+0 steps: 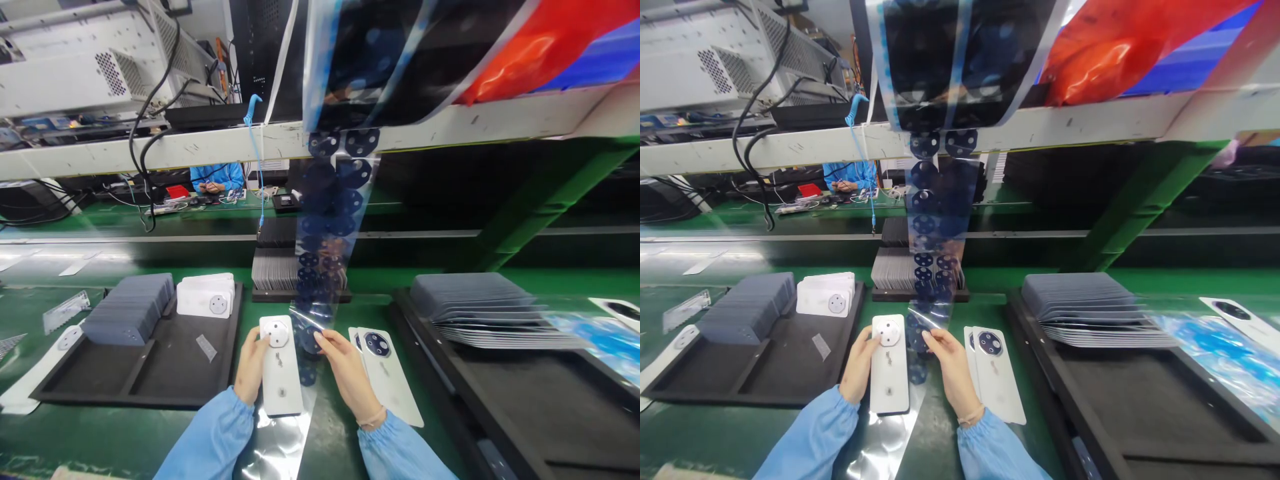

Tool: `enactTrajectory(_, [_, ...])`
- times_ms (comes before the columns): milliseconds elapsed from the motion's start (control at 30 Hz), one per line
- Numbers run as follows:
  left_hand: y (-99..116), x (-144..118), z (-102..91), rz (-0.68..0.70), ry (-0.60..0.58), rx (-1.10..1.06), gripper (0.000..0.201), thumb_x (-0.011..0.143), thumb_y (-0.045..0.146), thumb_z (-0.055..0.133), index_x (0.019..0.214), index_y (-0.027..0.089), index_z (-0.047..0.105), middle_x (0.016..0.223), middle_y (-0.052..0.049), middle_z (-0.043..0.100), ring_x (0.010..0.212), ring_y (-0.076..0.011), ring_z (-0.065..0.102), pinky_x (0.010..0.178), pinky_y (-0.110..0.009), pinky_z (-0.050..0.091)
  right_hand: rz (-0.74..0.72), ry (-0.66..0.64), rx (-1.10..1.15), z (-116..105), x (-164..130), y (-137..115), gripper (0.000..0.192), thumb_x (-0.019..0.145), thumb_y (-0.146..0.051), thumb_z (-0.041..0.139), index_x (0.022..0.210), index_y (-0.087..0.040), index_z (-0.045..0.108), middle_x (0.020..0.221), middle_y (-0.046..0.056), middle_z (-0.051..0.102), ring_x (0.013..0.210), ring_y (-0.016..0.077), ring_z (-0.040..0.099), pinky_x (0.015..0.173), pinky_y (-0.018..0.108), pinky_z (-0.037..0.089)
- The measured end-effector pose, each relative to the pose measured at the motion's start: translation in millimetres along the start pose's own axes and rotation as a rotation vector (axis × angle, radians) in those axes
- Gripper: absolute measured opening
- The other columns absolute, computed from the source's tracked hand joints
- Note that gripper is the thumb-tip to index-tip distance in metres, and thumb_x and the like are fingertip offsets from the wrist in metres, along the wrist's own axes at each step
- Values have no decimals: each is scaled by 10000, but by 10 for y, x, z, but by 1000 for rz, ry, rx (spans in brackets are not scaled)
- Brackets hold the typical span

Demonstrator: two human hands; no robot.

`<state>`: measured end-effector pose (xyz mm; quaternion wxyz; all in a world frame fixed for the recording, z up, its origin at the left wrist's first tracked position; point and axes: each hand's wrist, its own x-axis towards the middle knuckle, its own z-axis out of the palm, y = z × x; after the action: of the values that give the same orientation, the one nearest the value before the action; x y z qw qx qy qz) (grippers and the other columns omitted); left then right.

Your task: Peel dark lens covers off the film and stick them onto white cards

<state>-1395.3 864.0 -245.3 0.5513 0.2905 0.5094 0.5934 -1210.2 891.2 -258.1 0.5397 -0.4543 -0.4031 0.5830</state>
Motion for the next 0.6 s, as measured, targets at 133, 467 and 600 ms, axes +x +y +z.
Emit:
enactTrajectory(133, [-59,-142,126,-28,-171,106,593,707,593,796,1055,158,593,633,-8,715,496,-149,615,474,-214,443,20,5,22,73,-84,-12,359,654,-493,865,740,-200,677,699,-7,661,684,163,591,657,288,472])
enactTrajectory(467, [-122,-192,143,-38,-319,158,612,797,625,703,1159,171,510,725,-10,715,546,-120,589,515,-195,416,-13,46,-33,103,-126,90,392,599,-500,901,656,-184,675,663,13,680,644,170,589,657,313,454])
enactTrajectory(600, [-132,-195,140,-37,-345,161,586,821,605,687,1166,173,493,747,-18,718,566,-131,600,533,-209,425,-10,44,-43,99,-129,102,397,602,-502,898,657,-183,670,667,15,679,644,173,591,653,316,451])
